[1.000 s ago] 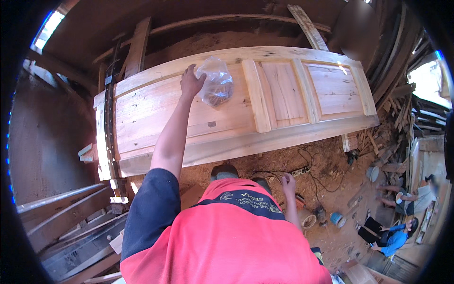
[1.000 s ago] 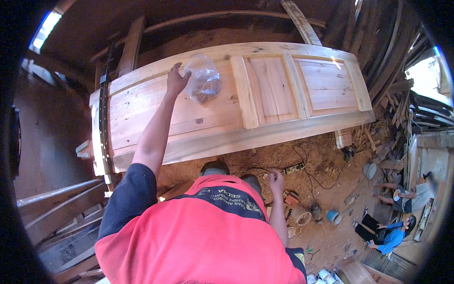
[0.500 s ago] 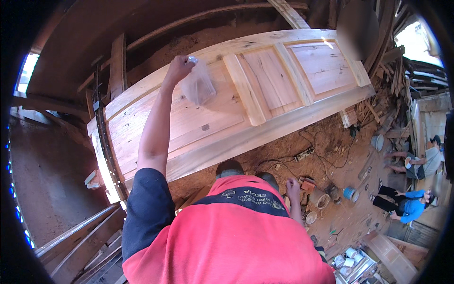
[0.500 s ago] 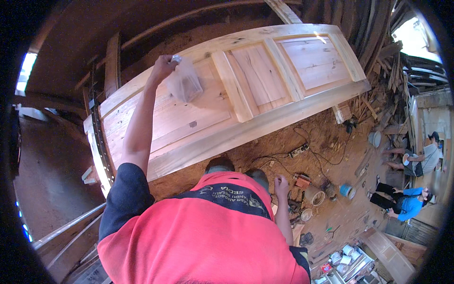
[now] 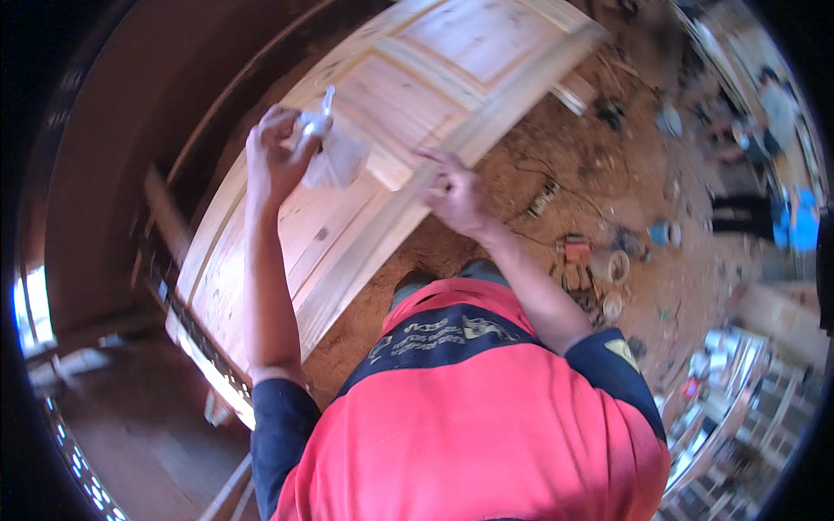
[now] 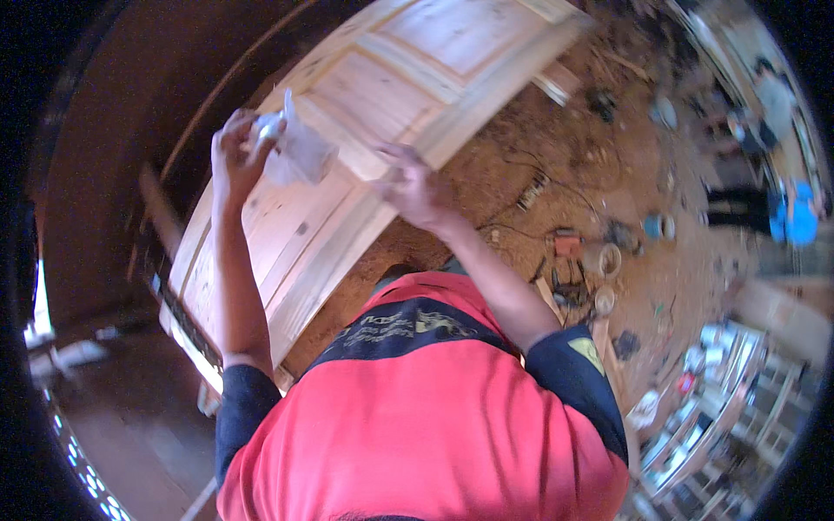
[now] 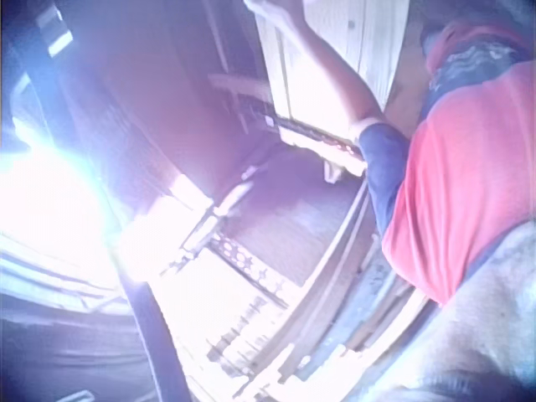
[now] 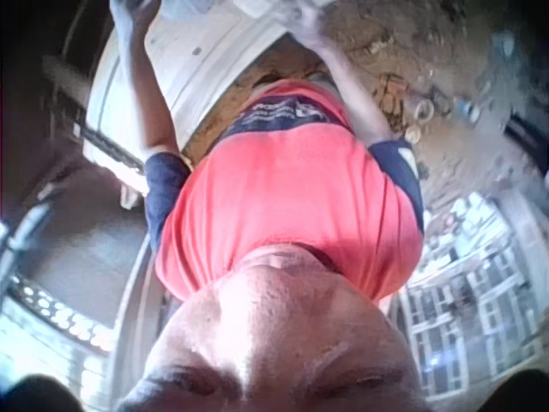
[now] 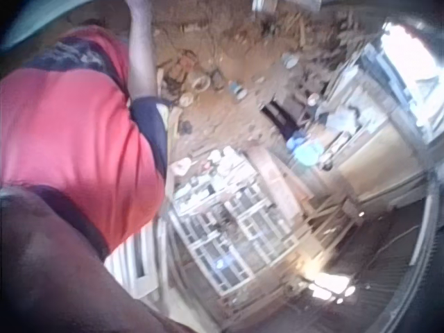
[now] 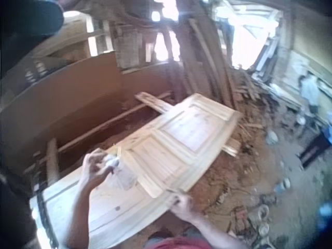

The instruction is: The person hammers a small block of wood onto a larger wooden door panel and then uses a long metal clamp to secure the door's frame pieces together.

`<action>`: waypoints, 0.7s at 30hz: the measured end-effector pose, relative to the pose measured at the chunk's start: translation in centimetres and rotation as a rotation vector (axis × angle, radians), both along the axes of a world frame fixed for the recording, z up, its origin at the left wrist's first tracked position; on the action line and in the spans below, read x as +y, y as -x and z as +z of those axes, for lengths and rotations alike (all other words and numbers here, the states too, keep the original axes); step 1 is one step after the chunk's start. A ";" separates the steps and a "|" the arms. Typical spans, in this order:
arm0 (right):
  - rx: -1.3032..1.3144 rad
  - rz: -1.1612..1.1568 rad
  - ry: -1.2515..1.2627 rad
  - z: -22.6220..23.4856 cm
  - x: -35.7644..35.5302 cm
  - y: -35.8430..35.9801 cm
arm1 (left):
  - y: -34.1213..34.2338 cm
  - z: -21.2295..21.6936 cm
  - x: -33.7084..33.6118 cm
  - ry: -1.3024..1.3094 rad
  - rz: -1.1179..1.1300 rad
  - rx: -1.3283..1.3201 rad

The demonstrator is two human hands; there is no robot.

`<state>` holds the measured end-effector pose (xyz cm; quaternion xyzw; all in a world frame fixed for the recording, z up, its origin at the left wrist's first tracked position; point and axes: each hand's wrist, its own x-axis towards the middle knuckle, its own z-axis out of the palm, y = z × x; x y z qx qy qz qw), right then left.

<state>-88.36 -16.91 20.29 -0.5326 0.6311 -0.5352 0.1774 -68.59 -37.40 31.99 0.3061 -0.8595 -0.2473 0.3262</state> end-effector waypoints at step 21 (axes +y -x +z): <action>-0.192 -0.739 -0.736 -20.8 42.9 20.6 | 20.1 -18.1 33.1 -0.513 -0.515 -0.658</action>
